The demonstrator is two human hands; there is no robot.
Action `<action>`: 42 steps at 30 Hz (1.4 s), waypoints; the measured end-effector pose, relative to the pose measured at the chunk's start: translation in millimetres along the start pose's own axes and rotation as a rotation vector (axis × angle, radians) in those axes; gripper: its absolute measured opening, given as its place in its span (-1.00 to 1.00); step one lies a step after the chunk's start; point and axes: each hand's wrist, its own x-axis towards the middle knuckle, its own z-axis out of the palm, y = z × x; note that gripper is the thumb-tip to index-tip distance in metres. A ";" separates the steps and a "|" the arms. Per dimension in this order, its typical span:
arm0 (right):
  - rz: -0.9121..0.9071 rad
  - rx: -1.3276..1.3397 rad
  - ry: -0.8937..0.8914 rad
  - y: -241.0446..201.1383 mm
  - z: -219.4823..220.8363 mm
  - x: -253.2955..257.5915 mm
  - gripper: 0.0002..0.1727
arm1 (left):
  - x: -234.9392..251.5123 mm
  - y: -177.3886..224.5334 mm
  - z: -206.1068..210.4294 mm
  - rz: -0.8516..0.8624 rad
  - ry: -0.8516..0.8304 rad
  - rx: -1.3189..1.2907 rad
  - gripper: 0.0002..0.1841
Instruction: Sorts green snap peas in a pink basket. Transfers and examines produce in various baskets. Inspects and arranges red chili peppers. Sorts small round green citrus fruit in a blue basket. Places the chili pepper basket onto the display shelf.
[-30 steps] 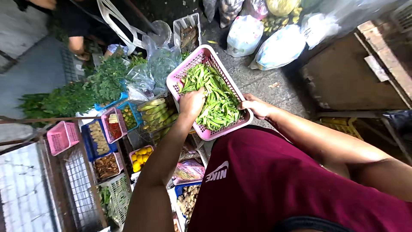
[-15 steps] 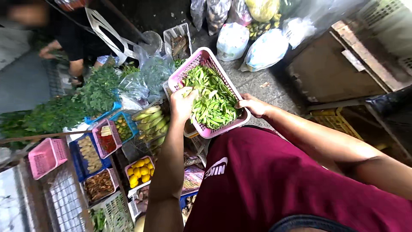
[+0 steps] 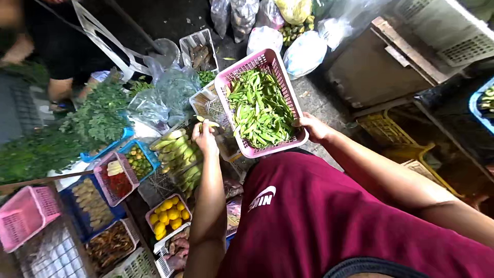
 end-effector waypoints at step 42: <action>0.024 0.062 -0.226 -43.4 -44.6 55.5 -0.57 | -6.7 128.0 96.7 0.611 -0.462 1.623 -0.78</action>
